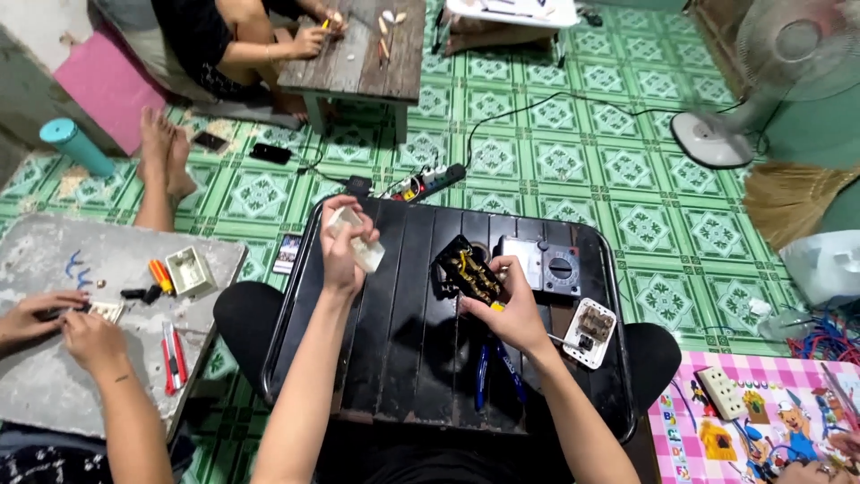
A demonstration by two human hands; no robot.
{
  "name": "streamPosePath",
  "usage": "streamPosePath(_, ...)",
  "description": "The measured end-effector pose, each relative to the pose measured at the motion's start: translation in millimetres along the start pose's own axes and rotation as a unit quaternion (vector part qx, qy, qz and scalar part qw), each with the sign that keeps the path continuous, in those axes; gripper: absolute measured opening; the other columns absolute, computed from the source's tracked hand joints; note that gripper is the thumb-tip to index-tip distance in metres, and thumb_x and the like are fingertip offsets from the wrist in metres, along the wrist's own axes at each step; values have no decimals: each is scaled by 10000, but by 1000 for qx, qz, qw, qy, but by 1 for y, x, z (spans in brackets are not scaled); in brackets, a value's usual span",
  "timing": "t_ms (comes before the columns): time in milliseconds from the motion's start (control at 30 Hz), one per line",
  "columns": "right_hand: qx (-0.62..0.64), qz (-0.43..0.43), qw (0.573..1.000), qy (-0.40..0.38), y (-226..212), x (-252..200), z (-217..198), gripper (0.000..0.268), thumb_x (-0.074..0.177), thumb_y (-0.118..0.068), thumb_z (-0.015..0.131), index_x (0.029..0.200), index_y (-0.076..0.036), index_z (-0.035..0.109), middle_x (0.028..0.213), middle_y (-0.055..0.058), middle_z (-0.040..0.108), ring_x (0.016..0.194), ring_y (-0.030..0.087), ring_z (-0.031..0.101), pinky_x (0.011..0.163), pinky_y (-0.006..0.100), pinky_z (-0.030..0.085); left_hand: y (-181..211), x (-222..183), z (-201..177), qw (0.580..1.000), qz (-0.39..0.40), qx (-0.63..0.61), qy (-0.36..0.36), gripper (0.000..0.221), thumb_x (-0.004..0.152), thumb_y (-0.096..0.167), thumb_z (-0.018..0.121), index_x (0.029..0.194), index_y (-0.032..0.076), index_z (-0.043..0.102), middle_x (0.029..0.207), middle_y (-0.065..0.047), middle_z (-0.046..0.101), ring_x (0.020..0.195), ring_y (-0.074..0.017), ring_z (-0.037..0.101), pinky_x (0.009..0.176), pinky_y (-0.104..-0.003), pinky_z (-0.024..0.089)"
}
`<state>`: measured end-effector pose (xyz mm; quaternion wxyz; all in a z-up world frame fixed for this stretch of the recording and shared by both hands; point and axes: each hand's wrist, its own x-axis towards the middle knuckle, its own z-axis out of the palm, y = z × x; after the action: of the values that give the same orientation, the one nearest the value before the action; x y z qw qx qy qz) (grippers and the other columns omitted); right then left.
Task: Securing electrical components and wiring to a circuit board using a screwdriver and pliers.
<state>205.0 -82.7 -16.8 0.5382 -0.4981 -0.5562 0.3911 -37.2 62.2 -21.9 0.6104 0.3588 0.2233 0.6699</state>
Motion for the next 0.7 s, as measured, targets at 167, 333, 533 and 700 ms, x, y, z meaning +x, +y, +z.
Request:
streamPosePath(167,191,113,974,-40,-16,3,-5,502,828,66,750,1115,-60,358,574,270,669,459,314,693,409,310,552,-10,-4,5,981,-172,-60,-70,303,870,157,563,1160,70,567,892,-86,518,597,-164,525,478,-282,464)
streamPosePath(333,204,154,966,-27,-8,8,-9,566,758,100,751,1241,9,471,743,279,683,466,334,706,379,360,562,-44,-4,-2,932,-318,-134,-114,566,943,501,437,1191,39,650,841,-173,544,607,-289,565,432,-362,484)
streamPosePath(533,211,131,969,-19,-11,5,3,526,764,76,780,1238,47,553,778,267,679,508,335,716,418,357,601,-40,-14,8,925,-340,-122,-118,535,944,491,471,1192,42,625,856,-158,568,652,-266,604,492,-364,540)
streamPosePath(700,218,153,964,-20,-5,5,4,454,852,-2,720,1271,22,547,799,250,654,528,346,706,439,361,603,-41,-19,15,921,-363,-102,-95,562,957,537,441,1146,44,636,817,-147,595,592,-218,559,441,-299,461)
